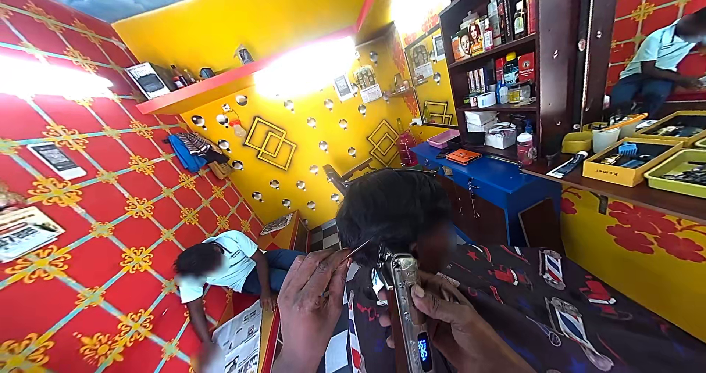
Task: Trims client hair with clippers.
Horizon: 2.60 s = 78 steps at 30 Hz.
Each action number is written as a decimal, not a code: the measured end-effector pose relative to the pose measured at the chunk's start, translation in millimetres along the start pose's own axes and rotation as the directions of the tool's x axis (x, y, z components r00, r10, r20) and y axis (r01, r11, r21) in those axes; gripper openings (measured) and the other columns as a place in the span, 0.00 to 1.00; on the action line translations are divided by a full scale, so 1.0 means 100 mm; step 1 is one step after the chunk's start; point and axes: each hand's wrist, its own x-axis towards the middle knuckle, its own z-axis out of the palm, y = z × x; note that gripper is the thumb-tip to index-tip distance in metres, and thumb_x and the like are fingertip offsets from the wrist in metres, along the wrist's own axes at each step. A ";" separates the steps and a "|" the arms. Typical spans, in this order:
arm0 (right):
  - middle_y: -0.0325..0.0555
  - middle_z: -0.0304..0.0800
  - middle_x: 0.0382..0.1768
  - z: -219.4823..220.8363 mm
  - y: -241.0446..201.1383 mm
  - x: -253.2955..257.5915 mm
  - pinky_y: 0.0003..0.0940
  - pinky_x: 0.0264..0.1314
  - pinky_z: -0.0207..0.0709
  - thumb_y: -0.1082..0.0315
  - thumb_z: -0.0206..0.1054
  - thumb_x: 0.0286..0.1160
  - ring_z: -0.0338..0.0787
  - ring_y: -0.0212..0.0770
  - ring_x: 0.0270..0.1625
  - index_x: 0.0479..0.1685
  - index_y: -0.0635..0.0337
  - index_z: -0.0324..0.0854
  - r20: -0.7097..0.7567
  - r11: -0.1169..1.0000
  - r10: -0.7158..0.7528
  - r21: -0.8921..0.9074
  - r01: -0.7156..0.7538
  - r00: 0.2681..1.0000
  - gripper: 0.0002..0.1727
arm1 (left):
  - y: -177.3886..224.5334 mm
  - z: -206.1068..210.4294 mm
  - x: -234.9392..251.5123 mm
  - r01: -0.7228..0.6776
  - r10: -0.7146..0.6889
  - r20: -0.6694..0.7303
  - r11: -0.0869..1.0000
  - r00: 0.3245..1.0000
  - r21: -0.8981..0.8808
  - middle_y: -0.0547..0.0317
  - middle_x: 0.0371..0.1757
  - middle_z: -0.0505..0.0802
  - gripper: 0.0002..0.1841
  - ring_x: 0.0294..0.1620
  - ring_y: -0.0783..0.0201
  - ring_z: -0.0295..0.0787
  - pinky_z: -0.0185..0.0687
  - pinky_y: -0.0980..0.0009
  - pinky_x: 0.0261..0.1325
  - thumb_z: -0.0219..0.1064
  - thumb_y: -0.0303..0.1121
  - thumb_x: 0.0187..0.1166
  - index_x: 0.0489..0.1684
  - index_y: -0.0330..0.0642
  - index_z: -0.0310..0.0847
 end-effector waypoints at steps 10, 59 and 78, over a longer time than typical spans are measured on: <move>0.63 0.86 0.63 0.05 0.06 -0.05 0.58 0.59 0.88 0.64 0.70 0.80 0.92 0.60 0.59 0.78 0.63 0.70 0.029 0.975 0.029 -0.221 -0.022 0.999 0.28 | -0.05 0.04 0.00 0.027 -0.027 0.014 1.000 1.000 -0.005 0.63 0.46 0.96 0.10 0.49 0.70 0.90 0.86 0.73 0.55 0.71 0.37 0.77 0.46 0.47 0.97; 0.66 0.85 0.64 0.14 0.00 0.01 0.62 0.62 0.87 0.64 0.64 0.86 0.91 0.63 0.60 0.77 0.67 0.69 -0.067 0.969 0.041 -0.242 -0.056 0.997 0.26 | -0.07 0.01 0.01 0.032 -0.032 0.035 0.999 0.999 -0.001 0.66 0.46 0.95 0.10 0.47 0.71 0.90 0.87 0.73 0.53 0.71 0.38 0.77 0.45 0.49 0.97; 0.52 0.91 0.56 0.04 -0.24 -0.48 0.46 0.57 0.89 0.65 0.70 0.81 0.93 0.46 0.52 0.77 0.63 0.74 0.135 0.795 0.112 -0.607 -0.007 0.985 0.27 | -0.19 0.10 -0.38 0.005 -0.017 -0.097 0.992 0.995 -0.122 0.63 0.52 0.96 0.10 0.55 0.61 0.92 0.87 0.61 0.58 0.73 0.36 0.79 0.54 0.55 0.93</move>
